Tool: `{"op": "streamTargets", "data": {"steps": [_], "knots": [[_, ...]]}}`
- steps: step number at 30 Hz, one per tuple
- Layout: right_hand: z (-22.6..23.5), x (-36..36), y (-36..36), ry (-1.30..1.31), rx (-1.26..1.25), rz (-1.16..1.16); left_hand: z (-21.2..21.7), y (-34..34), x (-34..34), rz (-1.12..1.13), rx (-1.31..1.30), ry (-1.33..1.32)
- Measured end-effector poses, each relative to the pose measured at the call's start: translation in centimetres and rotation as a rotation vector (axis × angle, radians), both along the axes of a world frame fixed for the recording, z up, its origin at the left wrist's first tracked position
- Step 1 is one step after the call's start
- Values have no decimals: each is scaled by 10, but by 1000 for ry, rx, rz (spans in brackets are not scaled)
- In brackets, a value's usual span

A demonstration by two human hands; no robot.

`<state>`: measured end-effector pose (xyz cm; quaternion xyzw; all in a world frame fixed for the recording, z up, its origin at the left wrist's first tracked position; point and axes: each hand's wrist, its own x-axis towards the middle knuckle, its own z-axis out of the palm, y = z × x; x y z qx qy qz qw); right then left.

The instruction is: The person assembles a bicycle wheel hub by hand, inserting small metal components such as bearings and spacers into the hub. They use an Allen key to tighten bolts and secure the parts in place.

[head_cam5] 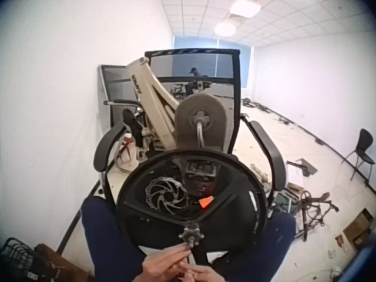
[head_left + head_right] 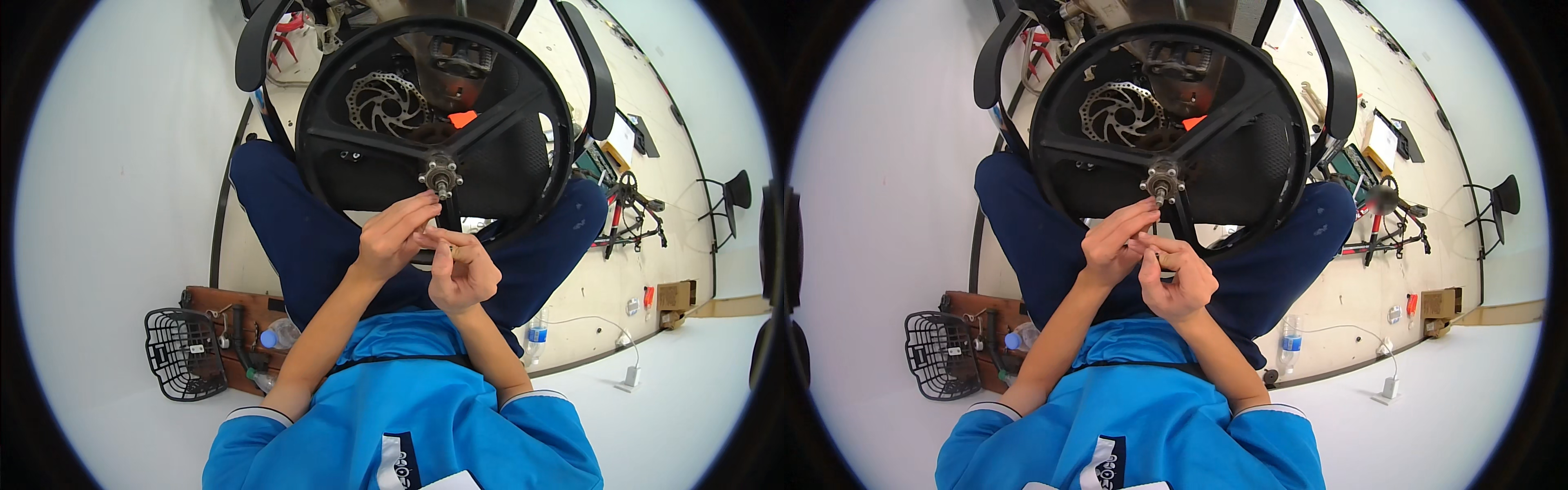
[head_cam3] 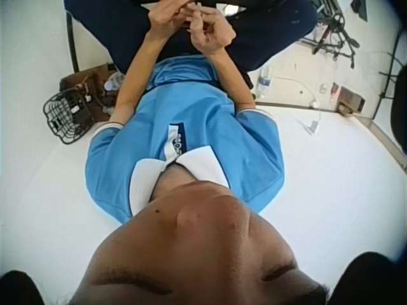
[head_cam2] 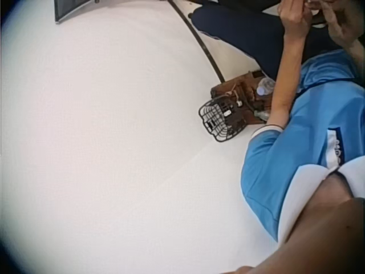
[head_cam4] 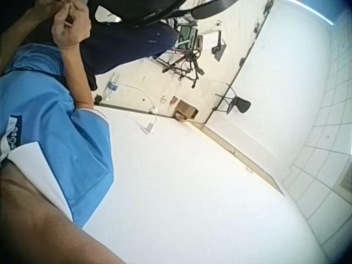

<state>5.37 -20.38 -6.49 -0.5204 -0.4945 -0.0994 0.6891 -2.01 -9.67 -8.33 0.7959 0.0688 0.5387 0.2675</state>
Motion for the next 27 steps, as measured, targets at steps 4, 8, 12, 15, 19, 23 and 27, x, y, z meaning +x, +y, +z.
{"op": "streamTargets", "data": {"steps": [4,8,12,15,19,23,27], "knots": [[14,9,-9,-142,-142,106,2,0,-4,5,13,6],[51,34,-16,-425,-356,285,4,4,-6,-33,-1,31],[84,68,-19,-981,-473,343,3,6,-4,-28,43,35],[106,72,-10,-1347,-390,262,5,5,-3,-24,47,43],[133,74,3,-1673,-382,284,6,6,-5,2,57,42],[139,75,14,-1818,-379,320,6,5,-3,15,42,21],[143,74,12,-1831,-377,329,3,6,-3,-13,28,15]]}}
